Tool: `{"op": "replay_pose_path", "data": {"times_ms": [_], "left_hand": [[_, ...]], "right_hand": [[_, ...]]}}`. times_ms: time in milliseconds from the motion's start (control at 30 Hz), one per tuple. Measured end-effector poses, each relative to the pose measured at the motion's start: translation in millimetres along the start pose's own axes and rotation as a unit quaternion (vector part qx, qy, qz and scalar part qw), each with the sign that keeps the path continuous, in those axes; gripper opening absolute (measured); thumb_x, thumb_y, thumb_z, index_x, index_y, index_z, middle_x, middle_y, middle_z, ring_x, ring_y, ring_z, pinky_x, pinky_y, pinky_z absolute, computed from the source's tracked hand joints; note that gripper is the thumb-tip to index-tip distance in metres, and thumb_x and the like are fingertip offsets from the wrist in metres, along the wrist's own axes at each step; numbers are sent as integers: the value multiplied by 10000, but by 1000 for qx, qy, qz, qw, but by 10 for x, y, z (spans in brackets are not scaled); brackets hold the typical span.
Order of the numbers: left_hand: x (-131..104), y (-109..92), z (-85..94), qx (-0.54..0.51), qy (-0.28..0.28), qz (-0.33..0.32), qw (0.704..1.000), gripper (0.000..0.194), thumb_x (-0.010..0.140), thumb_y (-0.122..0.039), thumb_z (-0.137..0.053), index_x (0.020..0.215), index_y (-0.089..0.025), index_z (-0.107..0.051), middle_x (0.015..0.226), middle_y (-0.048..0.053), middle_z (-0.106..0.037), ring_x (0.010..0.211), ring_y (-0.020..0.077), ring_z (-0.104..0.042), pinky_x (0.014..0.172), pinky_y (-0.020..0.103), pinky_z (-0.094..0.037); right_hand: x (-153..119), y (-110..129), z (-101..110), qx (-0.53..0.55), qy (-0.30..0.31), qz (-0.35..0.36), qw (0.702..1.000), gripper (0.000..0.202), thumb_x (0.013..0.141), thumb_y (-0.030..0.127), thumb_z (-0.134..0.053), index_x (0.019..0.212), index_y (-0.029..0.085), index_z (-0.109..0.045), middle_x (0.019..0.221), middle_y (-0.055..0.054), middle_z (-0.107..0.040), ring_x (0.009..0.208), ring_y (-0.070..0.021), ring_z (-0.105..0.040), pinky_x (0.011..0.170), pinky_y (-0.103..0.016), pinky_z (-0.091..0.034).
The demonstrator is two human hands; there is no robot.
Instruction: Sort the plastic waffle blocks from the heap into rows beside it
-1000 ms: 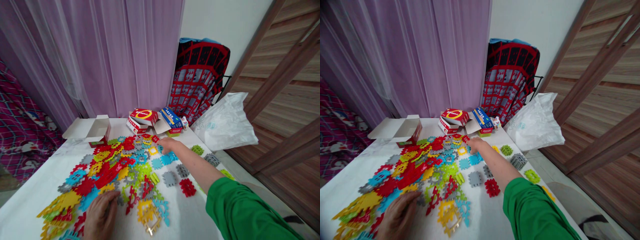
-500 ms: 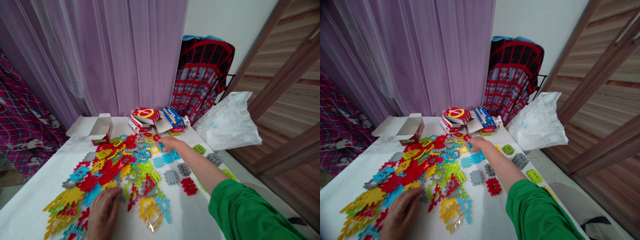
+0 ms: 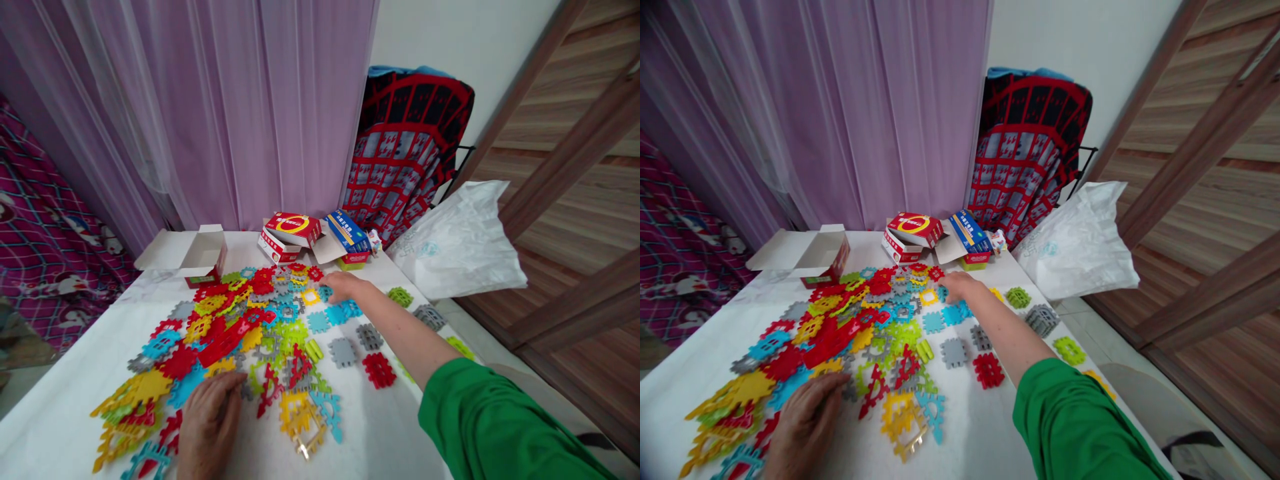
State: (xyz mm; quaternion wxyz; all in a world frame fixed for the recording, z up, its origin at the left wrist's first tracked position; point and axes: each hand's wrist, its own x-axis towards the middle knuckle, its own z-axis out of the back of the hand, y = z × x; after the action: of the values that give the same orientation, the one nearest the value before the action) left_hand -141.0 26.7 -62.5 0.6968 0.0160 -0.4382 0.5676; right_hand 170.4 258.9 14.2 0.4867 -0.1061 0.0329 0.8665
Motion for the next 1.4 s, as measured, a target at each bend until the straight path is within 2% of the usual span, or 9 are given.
{"op": "replay_pose_path", "data": {"times_ms": [233, 467, 633, 833, 967, 1100, 1200, 1400], "left_hand": [[17, -12, 9, 3, -1, -14, 1000, 192, 871, -346, -541, 934, -286, -711, 855, 12, -766, 779, 198, -718, 699, 318, -561], [23, 3, -1, 8, 9, -7, 1000, 219, 873, -380, -527, 919, -283, -718, 839, 19, -770, 777, 207, -722, 699, 325, -564], [31, -7, 5, 2, -1, -18, 1000, 208, 872, -371, -533, 918, -282, -715, 832, 15, -769, 764, 200, -721, 693, 319, -564], [33, -19, 17, -3, 2, -17, 1000, 202, 863, -354, -539, 932, -281, -714, 842, 20, -763, 768, 205, -716, 693, 322, -561], [17, -14, 11, -4, 4, -9, 1000, 196, 863, -347, -541, 928, -280, -714, 851, 19, -760, 786, 207, -714, 712, 328, -559], [8, -9, 6, -1, 9, -7, 1000, 193, 869, -345, -541, 938, -281, -710, 860, 17, -761, 787, 204, -714, 710, 329, -556], [9, -3, 5, -2, 11, -10, 1000, 188, 871, -341, -546, 947, -277, -707, 863, 15, -762, 784, 198, -715, 713, 325, -556], [28, -13, 8, 3, 11, -15, 1000, 204, 882, -348, -525, 919, -269, -709, 844, 14, -762, 772, 198, -714, 693, 323, -558]], "right_hand": [[-25, 51, 35, -31, 34, 6, 999, 635, 670, 311, -720, 1289, 243, -597, 1268, -91, -644, 1156, -280, -582, 943, -342, -465], [-41, 92, 50, -41, 33, 6, 999, 601, 692, 302, -699, 1282, 233, -604, 1288, -103, -631, 1174, -297, -570, 952, -366, -459], [-24, 91, 64, -47, 38, -4, 998, 620, 669, 323, -718, 1277, 287, -600, 1259, -60, -651, 1157, -267, -582, 939, -334, -461], [-17, 113, 66, -41, 40, -9, 998, 640, 662, 327, -728, 1285, 275, -594, 1273, -62, -646, 1172, -269, -575, 953, -334, -458], [-27, 72, 139, -23, 35, -18, 999, 667, 694, 367, -719, 1332, 253, -563, 1303, -72, -629, 1178, -271, -577, 944, -330, -469], [-72, -66, 289, -6, 14, -39, 999, 520, 813, 339, -606, 1326, 258, -575, 1321, -52, -625, 1164, -244, -594, 919, -304, -478], [-133, -160, 347, -6, 2, -62, 998, 404, 845, 270, -546, 1235, 263, -649, 1239, -42, -677, 1104, -240, -629, 871, -298, -486], [-258, -158, 247, -9, 3, -89, 996, 331, 833, 241, -548, 1114, 280, -718, 1123, -31, -729, 998, -226, -671, 767, -272, -485]]}}
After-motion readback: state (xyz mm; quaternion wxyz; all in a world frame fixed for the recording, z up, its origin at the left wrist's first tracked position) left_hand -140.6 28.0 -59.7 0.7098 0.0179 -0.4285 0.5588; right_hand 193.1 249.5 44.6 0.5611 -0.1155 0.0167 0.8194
